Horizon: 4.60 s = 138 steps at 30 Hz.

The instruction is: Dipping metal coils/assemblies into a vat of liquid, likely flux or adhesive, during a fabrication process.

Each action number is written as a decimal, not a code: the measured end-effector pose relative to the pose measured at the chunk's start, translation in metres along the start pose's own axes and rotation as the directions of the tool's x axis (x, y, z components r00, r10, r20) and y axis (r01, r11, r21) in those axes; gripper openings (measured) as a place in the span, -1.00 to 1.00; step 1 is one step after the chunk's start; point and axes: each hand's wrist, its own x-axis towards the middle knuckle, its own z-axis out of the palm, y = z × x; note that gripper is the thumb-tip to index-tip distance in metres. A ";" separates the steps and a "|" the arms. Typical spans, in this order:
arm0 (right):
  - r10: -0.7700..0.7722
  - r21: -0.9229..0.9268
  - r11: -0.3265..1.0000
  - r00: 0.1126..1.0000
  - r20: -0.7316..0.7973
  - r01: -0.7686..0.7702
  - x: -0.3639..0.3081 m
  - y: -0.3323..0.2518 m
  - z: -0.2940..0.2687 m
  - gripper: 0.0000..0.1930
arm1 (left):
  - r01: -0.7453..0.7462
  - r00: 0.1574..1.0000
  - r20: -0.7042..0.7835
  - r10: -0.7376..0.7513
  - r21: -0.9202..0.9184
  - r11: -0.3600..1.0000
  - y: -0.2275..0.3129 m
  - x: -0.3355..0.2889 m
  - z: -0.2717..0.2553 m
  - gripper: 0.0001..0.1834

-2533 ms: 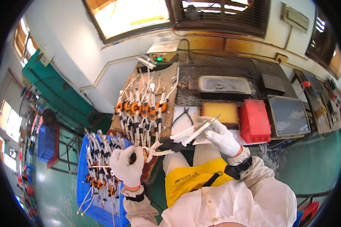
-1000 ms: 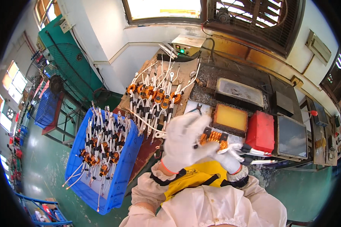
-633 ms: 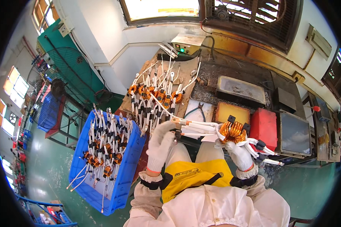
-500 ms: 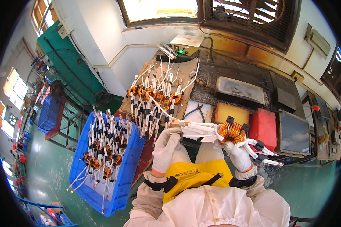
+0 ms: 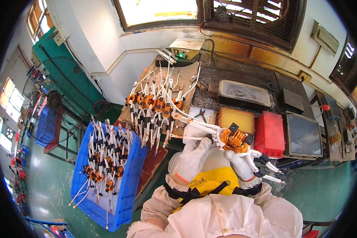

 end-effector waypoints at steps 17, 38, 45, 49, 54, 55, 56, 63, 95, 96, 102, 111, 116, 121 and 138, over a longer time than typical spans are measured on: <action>0.019 0.621 0.770 0.978 0.209 -0.148 0.005 0.018 -0.041 -0.62 | 0.150 0.981 0.119 -0.155 0.045 0.988 -0.001 0.009 -0.050 -0.62; -0.028 0.171 0.982 0.967 -0.252 0.073 -0.008 -0.024 -0.067 -0.62 | 0.130 0.986 -0.092 -0.140 -0.102 0.986 0.007 0.022 -0.026 -0.70; -0.066 -0.287 0.956 0.904 -0.423 -0.064 -0.005 -0.021 -0.078 -0.53 | 0.294 0.951 0.058 -0.304 0.136 0.946 -0.057 0.017 0.011 -0.69; -0.105 -0.365 0.927 0.877 -0.468 -0.084 0.002 0.007 -0.092 -0.47 | 0.485 0.782 0.389 -0.487 0.110 0.868 -0.091 0.016 0.030 -0.71; -0.059 -0.327 0.935 0.848 -0.527 -0.139 0.001 0.006 -0.101 -0.53 | 0.465 0.854 0.261 -0.451 0.010 0.885 -0.091 0.050 0.014 -0.81; -0.058 -0.327 0.934 0.843 -0.535 -0.144 -0.001 0.012 -0.107 -0.53 | 0.472 0.849 0.265 -0.458 0.012 0.882 -0.090 0.055 0.012 -0.81; -0.064 -0.419 0.888 0.853 -0.518 -0.188 -0.004 0.018 -0.114 -0.56 | 0.501 0.841 0.205 -0.500 0.051 0.864 -0.090 0.061 0.009 -0.80; -0.132 -0.509 0.843 0.851 -0.509 -0.173 0.009 0.035 -0.107 -0.57 | 0.551 0.828 0.120 -0.548 0.009 0.834 -0.107 0.080 -0.007 -0.79; -0.072 -0.636 0.673 0.823 -0.564 -0.377 0.026 0.102 -0.131 -0.41 | 0.585 0.810 0.072 -0.582 -0.045 0.810 -0.121 0.089 -0.022 -0.77; -0.122 -0.612 0.731 0.824 -0.554 -0.303 0.024 0.101 -0.132 -0.40 | 0.584 0.811 0.070 -0.581 -0.026 0.811 -0.118 0.087 -0.018 -0.77; -0.230 -0.548 0.823 0.795 -0.561 -0.148 0.025 0.104 -0.130 -0.41 | 0.519 0.847 0.099 -0.522 0.050 0.853 -0.115 0.074 0.001 -0.76; -0.183 -0.348 0.937 0.802 -0.569 -0.033 0.026 0.079 -0.110 -0.47 | 0.482 0.793 0.306 -0.527 0.214 0.850 -0.125 0.040 0.045 -0.70; -0.136 -0.449 0.886 0.857 -0.498 -0.120 0.016 0.031 -0.099 -0.68 | 0.375 0.883 0.226 -0.411 0.186 0.908 -0.100 0.054 0.024 -0.67; -0.201 -0.305 0.952 0.765 -0.611 0.007 0.020 0.041 -0.108 -0.83 | 0.305 0.904 0.254 -0.343 0.177 0.936 -0.087 0.070 0.023 -0.65; 0.068 -0.055 0.971 0.487 -0.871 -0.233 0.107 0.021 -0.195 -0.45 | 0.057 0.895 -0.345 0.283 0.718 0.694 0.018 0.021 -0.143 -0.74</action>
